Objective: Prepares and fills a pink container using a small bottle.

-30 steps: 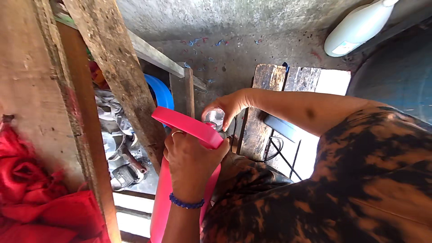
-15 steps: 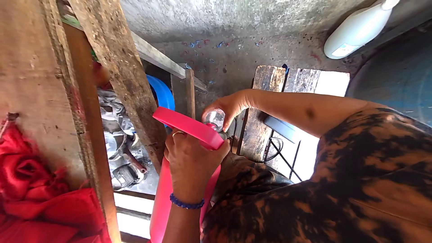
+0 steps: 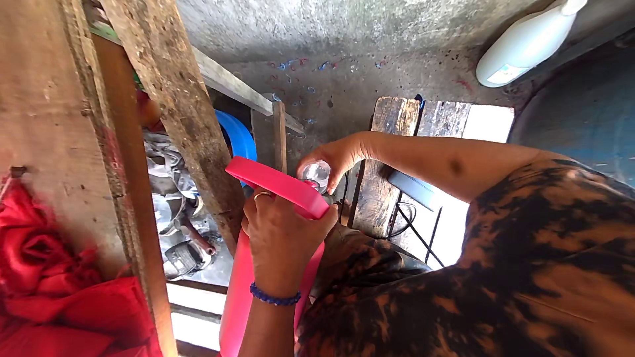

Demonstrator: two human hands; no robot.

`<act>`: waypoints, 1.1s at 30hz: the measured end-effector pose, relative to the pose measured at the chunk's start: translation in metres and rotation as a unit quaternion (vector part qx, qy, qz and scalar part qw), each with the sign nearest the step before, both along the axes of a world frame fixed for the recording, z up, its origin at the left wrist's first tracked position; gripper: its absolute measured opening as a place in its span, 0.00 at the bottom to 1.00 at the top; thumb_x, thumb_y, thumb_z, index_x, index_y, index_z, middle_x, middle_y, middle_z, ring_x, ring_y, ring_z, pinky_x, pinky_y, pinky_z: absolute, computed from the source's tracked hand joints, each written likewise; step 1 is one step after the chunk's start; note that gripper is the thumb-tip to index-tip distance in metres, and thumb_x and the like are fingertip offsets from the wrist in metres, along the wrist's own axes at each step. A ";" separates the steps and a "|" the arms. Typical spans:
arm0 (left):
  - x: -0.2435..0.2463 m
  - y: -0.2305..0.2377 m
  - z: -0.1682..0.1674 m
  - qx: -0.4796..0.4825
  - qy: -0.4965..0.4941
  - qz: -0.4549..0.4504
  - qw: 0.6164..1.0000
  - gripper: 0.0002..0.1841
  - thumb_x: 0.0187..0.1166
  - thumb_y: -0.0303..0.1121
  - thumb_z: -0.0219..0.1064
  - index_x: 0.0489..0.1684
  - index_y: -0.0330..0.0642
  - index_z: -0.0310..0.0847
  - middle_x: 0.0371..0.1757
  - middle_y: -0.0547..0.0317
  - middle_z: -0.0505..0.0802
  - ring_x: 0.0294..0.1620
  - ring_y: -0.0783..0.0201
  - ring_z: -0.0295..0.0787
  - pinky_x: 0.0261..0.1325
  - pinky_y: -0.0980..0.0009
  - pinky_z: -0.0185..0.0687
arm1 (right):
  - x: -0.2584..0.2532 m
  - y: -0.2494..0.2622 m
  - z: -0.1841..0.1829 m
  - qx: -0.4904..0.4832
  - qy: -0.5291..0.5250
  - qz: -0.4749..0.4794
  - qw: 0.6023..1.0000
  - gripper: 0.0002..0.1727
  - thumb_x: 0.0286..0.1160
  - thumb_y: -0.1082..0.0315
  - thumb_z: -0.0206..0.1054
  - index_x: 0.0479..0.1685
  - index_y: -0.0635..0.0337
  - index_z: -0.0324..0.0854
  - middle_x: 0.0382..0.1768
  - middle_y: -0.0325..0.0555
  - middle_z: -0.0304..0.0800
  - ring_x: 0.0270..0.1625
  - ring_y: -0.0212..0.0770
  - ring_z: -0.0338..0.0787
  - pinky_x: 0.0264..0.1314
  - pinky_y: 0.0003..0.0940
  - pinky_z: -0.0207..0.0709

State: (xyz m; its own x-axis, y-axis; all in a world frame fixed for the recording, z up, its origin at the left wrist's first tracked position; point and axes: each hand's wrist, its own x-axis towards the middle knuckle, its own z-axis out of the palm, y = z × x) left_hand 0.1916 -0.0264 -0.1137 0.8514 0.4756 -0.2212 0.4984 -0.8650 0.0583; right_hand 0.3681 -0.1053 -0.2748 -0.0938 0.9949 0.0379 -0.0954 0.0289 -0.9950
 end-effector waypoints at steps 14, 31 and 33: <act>-0.009 0.003 0.004 -0.018 -0.030 0.013 0.999 0.47 0.45 0.71 0.77 0.59 0.42 0.90 0.61 0.35 0.88 0.66 0.32 0.80 0.61 0.33 0.75 | -0.001 -0.001 0.008 -0.001 0.025 0.008 1.000 0.40 0.48 0.89 0.81 0.72 0.69 0.78 0.64 0.60 0.87 0.66 0.48 0.88 0.71 0.43 0.81; -0.089 -0.004 0.020 -0.063 -0.251 0.015 0.966 0.40 0.51 0.68 0.81 0.60 0.48 0.90 0.75 0.41 0.81 0.80 0.45 0.72 0.79 0.43 0.66 | -0.020 -0.008 0.064 -0.021 0.094 0.048 0.994 0.41 0.51 0.89 0.75 0.76 0.68 0.71 0.69 0.58 0.83 0.69 0.43 0.85 0.73 0.38 0.80; -0.095 -0.008 0.021 -0.051 -0.254 0.009 0.966 0.41 0.52 0.68 0.80 0.62 0.48 0.89 0.76 0.39 0.80 0.81 0.43 0.70 0.81 0.42 0.63 | -0.024 -0.009 0.067 -0.011 0.091 0.047 0.995 0.41 0.50 0.87 0.76 0.75 0.69 0.72 0.68 0.57 0.83 0.68 0.42 0.85 0.72 0.37 0.80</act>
State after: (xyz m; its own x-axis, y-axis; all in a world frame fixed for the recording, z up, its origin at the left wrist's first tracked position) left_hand 0.0967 -0.0349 -0.0931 0.8538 0.4895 0.1771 0.3980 -0.8331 0.3842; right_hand 0.3443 -0.1140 -0.2077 -0.1805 0.9827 0.0413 -0.2760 -0.0102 -0.9611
